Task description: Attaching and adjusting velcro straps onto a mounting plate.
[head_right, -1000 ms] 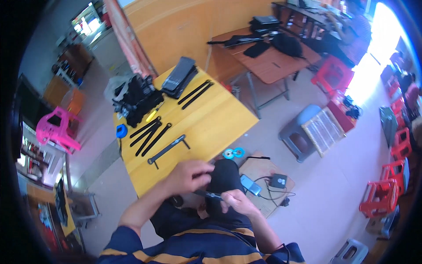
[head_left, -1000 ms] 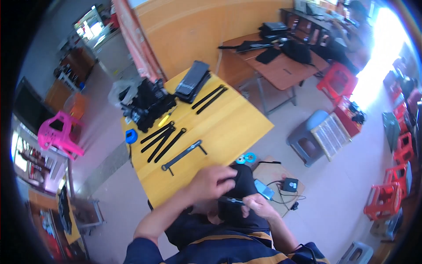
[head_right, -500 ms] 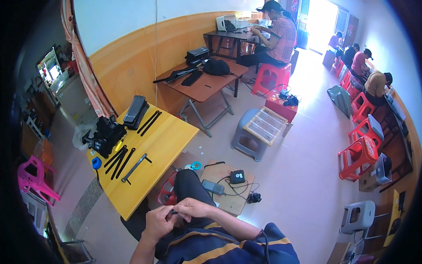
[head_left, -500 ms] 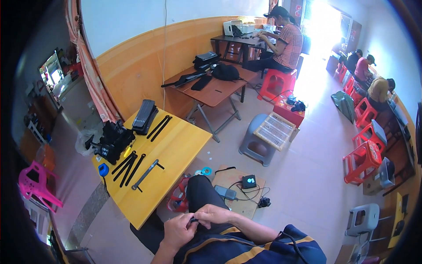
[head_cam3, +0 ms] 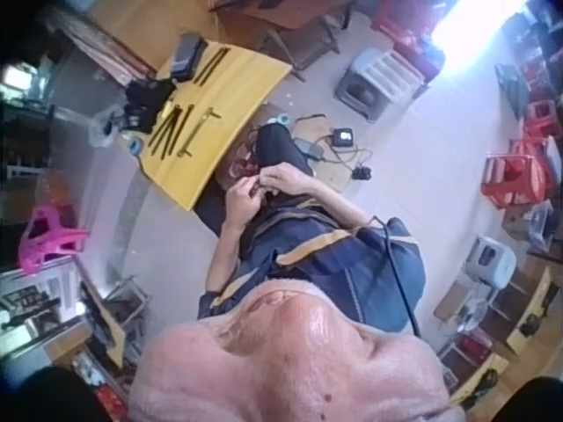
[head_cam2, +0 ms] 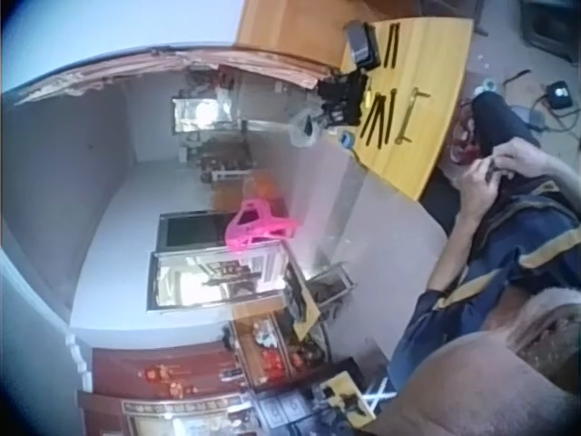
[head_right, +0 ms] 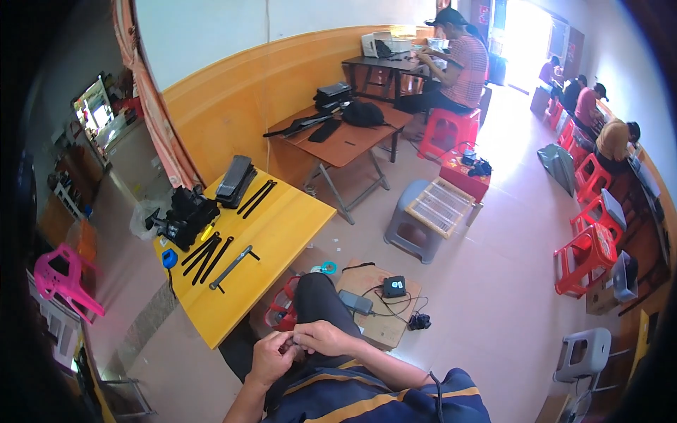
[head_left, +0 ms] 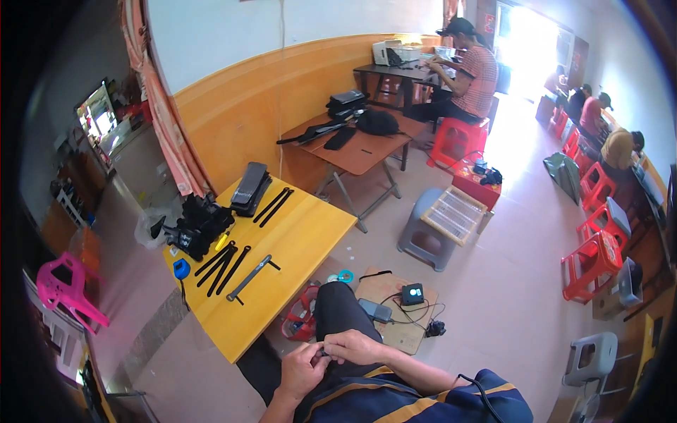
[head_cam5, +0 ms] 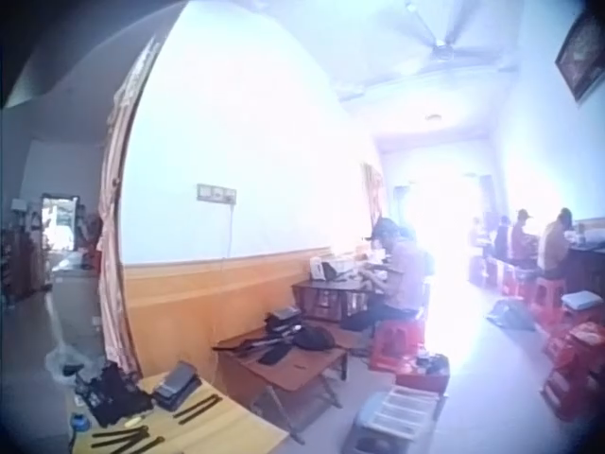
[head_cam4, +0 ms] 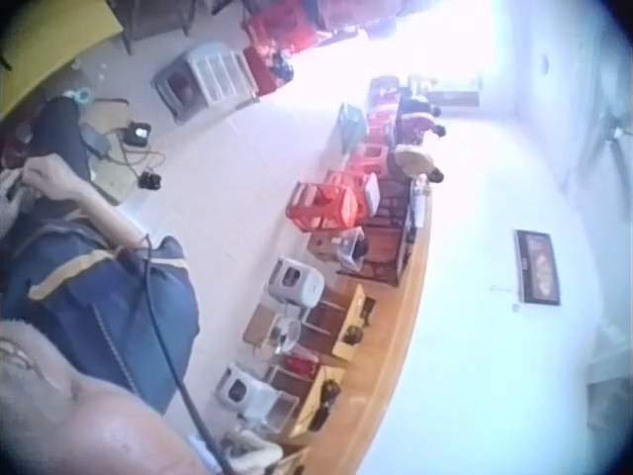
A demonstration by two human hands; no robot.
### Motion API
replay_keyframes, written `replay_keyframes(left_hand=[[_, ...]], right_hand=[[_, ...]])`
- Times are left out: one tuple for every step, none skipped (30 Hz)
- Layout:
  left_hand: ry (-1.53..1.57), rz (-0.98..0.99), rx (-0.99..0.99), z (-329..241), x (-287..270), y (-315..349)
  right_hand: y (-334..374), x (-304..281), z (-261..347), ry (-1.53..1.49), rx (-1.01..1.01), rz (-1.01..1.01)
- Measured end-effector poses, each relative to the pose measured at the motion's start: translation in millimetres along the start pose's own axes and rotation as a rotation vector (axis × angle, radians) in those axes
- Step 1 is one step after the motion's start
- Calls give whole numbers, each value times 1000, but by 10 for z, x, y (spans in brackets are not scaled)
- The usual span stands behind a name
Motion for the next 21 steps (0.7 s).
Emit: replay_keyframes(left_hand=[[56, -59, -50, 16, 0, 42], [108, -127, -105, 42, -7, 98], [84, -130, -107, 106, 13, 152], [85, -119, -84, 147, 19, 175], [83, -115, -67, 199, 31, 193], [51, -147, 26, 275, 78, 200], [62, -123, 27, 343, 119, 206], [73, -141, 24, 361, 146, 173], [75, -158, 19, 386, 137, 175], [58, -140, -1, 410, 127, 189], [41, -105, -10, 437, 112, 198], [33, -106, -14, 508, 143, 235], [24, -134, -45, 527, 122, 273], [23, -115, -49, 536, 108, 302], [24, -91, -46, 542, 102, 311], [21, -103, -60, 555, 100, 319], [12, -96, -66, 566, 108, 330], [2, -85, -67, 577, 114, 324], [-2, -89, -74, 601, 131, 313], [-10, -97, -61, 631, 155, 296], [-19, -102, -48, 639, 145, 275]], right_hand=[[-48, 24, 30, 59, -39, -29], [-103, 53, 71, 116, -83, -47], [-139, 73, 112, 121, -56, -53], [-168, 78, 83, 174, -65, -30], [-184, 86, 33, 228, -81, 0], [-202, 98, 12, 232, -46, 38], [-203, 103, 17, 169, 26, 28], [-188, 84, 52, 114, 109, 7], [-222, 98, 26, 96, 109, 21], [-255, 102, -13, 79, 112, 28], [-284, 112, -55, 73, 133, 47], [-331, 133, -59, 76, 125, 97], [-376, 137, -57, 91, 132, 120], [-417, 147, -57, 105, 140, 136], [-448, 153, -60, 106, 157, 154], [-469, 162, -50, 108, 155, 173], [-481, 173, -38, 97, 164, 170], [-499, 174, -40, 85, 172, 161], [-505, 177, -86, 84, 169, 169], [-500, 180, -154, 39, 157, 147], [-517, 196, -169, -9, 145, 122]])
Point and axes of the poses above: each hand's wrist, its own y-axis away from the middle knuckle, its own x-axis out of the palm, z = x × y, the point moved 1 cm from there along -y, towards the middle knuckle, and after that the axes turned 1 degree about y, right-handed, at the moved point
